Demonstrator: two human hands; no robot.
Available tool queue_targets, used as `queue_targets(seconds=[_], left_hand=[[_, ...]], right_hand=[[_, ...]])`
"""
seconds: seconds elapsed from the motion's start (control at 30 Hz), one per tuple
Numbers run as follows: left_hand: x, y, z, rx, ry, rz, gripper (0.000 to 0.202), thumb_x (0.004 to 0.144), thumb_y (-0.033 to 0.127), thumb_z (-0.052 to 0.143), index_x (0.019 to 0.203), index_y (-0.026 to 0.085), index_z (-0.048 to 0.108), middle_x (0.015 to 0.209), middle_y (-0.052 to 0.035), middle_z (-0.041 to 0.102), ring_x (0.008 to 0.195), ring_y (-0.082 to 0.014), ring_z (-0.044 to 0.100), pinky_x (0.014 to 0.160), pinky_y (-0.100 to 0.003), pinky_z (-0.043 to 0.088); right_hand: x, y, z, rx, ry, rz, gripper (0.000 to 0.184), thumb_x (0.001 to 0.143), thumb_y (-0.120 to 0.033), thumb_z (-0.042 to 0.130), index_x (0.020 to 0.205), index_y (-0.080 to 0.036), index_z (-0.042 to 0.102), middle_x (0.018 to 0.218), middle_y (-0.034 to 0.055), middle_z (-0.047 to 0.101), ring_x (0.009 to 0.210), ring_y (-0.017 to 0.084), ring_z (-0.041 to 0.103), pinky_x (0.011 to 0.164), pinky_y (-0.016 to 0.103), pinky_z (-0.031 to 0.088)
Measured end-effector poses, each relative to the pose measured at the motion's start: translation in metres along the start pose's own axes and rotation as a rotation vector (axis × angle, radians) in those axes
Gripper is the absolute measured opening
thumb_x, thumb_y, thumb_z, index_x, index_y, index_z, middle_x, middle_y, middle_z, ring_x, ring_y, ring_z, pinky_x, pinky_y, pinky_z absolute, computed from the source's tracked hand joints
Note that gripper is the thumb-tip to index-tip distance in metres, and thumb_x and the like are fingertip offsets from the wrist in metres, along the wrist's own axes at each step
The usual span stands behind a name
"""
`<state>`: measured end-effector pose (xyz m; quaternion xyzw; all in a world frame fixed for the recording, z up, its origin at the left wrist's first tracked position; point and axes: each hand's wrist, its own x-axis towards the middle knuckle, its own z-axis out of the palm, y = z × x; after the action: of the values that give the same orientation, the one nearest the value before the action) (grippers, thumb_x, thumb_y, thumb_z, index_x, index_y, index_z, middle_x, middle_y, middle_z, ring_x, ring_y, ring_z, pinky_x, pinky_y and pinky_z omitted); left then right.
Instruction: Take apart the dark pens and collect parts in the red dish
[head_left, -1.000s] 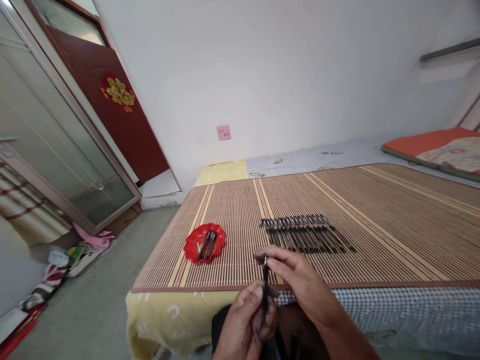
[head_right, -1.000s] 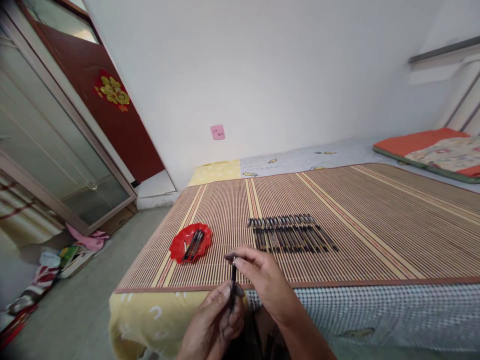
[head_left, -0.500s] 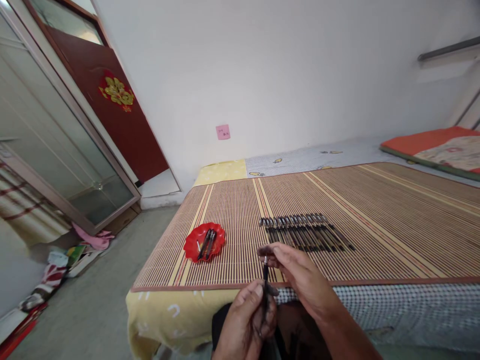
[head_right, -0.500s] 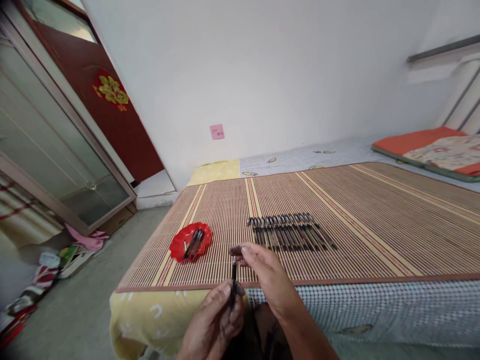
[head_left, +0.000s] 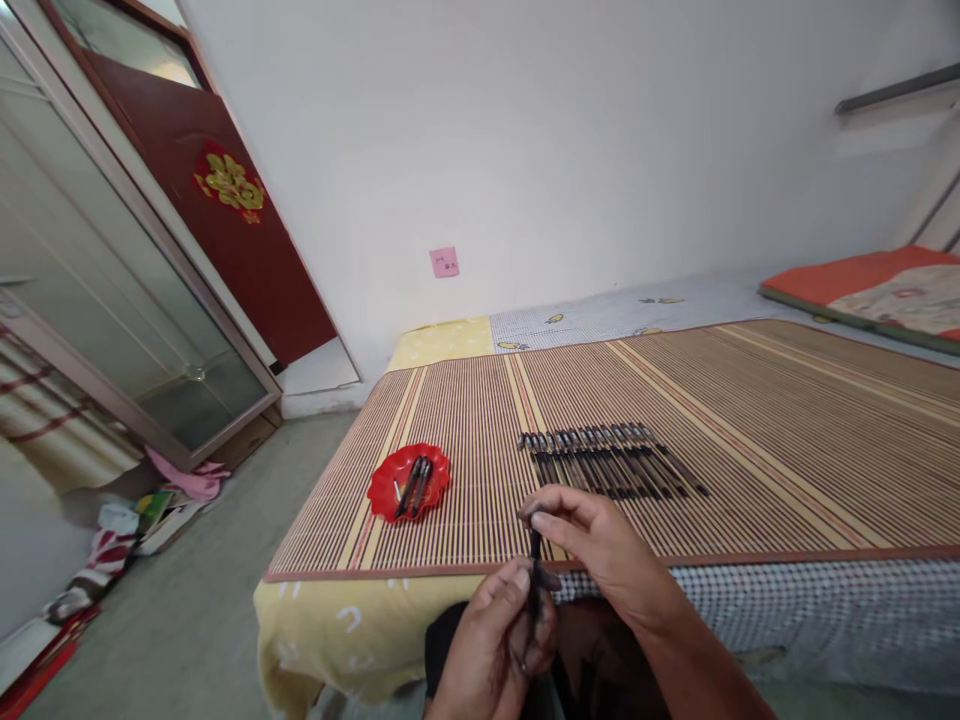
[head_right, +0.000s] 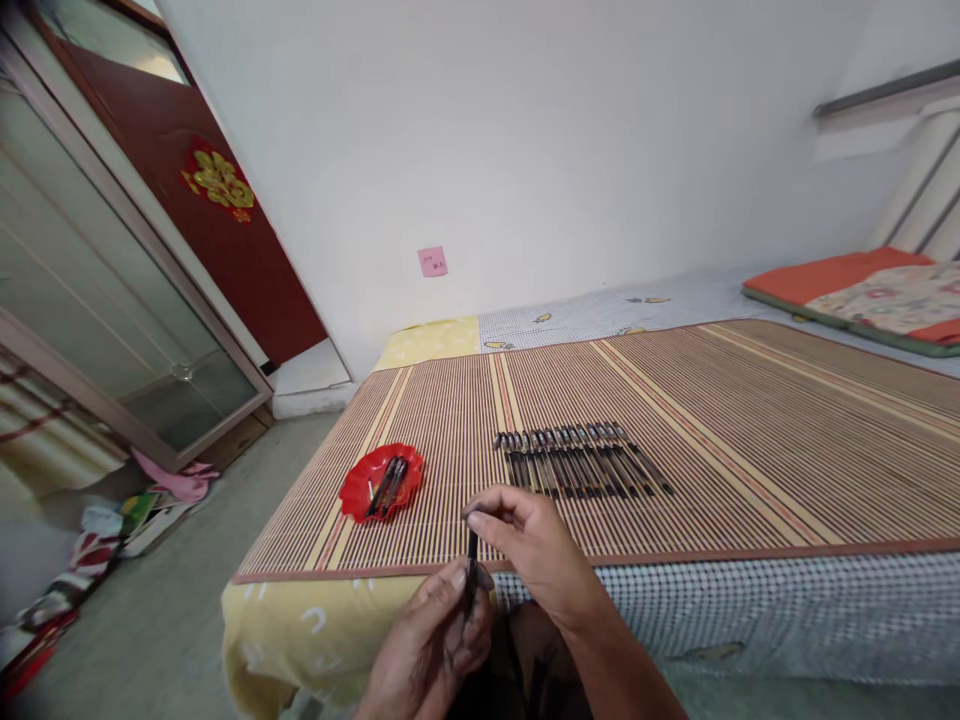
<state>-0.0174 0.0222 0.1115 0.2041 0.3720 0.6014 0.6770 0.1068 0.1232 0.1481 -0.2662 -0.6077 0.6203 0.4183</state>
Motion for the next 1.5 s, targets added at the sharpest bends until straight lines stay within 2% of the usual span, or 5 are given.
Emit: queue_targets(seconds=[0.27, 0.6, 1.23, 1.4, 1.5], left_hand=[[0.000, 0.000, 0.001, 0.004, -0.034, 0.018, 0.043, 0.076, 0.049, 0.083, 0.088, 0.015, 0.060, 0.059, 0.0036, 0.051, 0.046, -0.0057, 0.035, 0.046, -0.023, 0.018], [0.001, -0.003, -0.001, -0.017, -0.028, 0.013, 0.044, 0.074, 0.048, 0.085, 0.087, 0.014, 0.059, 0.058, 0.0039, 0.052, 0.044, -0.0050, 0.035, 0.044, -0.022, 0.018], [0.005, -0.011, -0.012, -0.078, 0.059, 0.064, 0.038, 0.066, 0.029, 0.094, 0.091, 0.013, 0.070, 0.074, -0.0006, 0.066, 0.058, -0.0082, 0.056, 0.053, -0.020, 0.042], [0.011, -0.012, -0.021, -0.169, 0.280, 0.027, 0.051, 0.052, 0.023, 0.100, 0.090, 0.015, 0.067, 0.079, -0.0004, 0.068, 0.063, -0.0089, 0.061, 0.059, -0.020, 0.047], [0.015, -0.009, -0.026, -0.228, 0.419, 0.005, 0.064, 0.043, 0.024, 0.103, 0.095, 0.016, 0.066, 0.079, -0.0009, 0.069, 0.061, -0.0100, 0.060, 0.054, -0.020, 0.044]], right_hand=[[0.000, 0.007, -0.002, 0.115, 0.027, -0.005, 0.045, 0.091, -0.062, 0.063, 0.095, -0.020, 0.077, 0.098, 0.0084, 0.075, 0.095, 0.022, 0.068, 0.089, 0.037, 0.052], [-0.004, 0.003, 0.000, -0.031, -0.047, -0.038, 0.022, 0.091, -0.041, 0.067, 0.094, -0.023, 0.078, 0.099, 0.0052, 0.076, 0.099, 0.022, 0.067, 0.093, 0.037, 0.050], [0.001, 0.017, -0.001, -0.044, -0.027, 0.005, 0.028, 0.089, -0.047, 0.068, 0.088, -0.020, 0.074, 0.089, 0.0049, 0.072, 0.091, 0.021, 0.066, 0.087, 0.034, 0.050], [0.019, 0.058, -0.001, -0.063, -0.065, 0.061, 0.048, 0.099, -0.055, 0.047, 0.098, -0.017, 0.076, 0.097, 0.0101, 0.076, 0.094, 0.024, 0.070, 0.091, 0.040, 0.054], [0.046, 0.088, -0.004, -0.613, -0.032, 0.055, 0.045, 0.103, -0.042, 0.039, 0.116, -0.014, 0.073, 0.112, 0.0125, 0.075, 0.105, 0.025, 0.069, 0.096, 0.038, 0.052]])
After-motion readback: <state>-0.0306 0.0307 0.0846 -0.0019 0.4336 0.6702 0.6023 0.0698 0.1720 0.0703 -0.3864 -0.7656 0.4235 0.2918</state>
